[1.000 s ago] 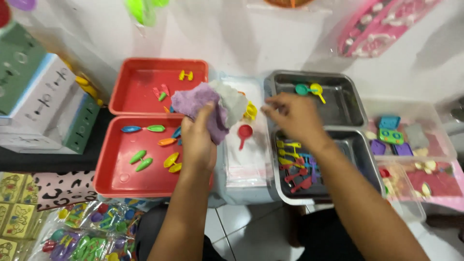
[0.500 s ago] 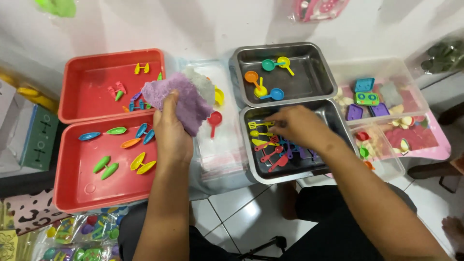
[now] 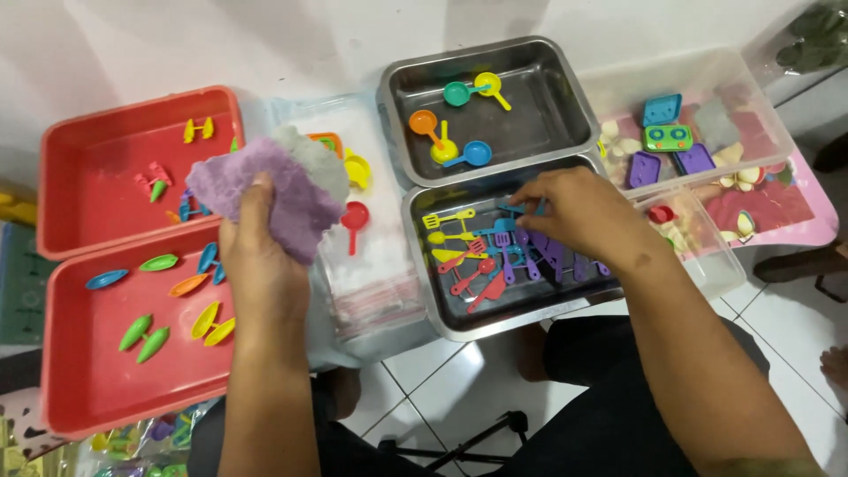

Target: Cleaning small plastic toy parts with a cloth and sorting them into trays and plastic bags.

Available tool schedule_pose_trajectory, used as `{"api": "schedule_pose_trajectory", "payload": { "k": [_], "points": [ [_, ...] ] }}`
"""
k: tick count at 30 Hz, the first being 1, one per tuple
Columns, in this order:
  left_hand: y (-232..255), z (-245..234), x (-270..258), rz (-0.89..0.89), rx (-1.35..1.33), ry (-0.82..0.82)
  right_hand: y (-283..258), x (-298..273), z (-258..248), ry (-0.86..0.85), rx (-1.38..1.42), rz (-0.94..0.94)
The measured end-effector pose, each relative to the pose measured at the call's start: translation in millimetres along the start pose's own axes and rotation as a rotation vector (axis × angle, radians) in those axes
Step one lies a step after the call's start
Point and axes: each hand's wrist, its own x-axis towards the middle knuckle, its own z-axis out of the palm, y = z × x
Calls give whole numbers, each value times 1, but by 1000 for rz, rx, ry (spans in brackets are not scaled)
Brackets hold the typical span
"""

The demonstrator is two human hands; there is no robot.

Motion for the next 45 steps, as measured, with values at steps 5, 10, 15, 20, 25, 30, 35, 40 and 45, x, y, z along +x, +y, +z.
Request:
{"api": "schedule_pose_trajectory", "payload": {
  "k": [5, 10, 15, 20, 25, 30, 35, 40, 45],
  "points": [
    [-9, -14, 1, 52, 27, -147, 6, -1, 9, -106, -59, 83],
    [-9, -4, -2, 77, 60, -206, 15, 6, 14, -154, -13, 98],
    [-9, 2, -11, 77, 167, -237, 24, -7, -15, -37, 525, -51],
    [-22, 9, -29, 65, 448, -220, 27, -1, -15, 163, 878, -269],
    [-32, 13, -50, -107, 579, -477, -1, 7, 5, 223, 1272, -276],
    [-26, 23, -51, -12, 350, -531, -47, 17, 11, 232, 1341, -249],
    [-18, 14, -43, 108, 385, -586, -67, 11, -7, 244, 1072, -313],
    [-17, 10, -42, 21, 556, -374, -86, 3, -10, 828, 443, -551],
    [-27, 3, -41, -238, -27, -613, -109, -1, -7, 789, 67, -750]
  ]
}}
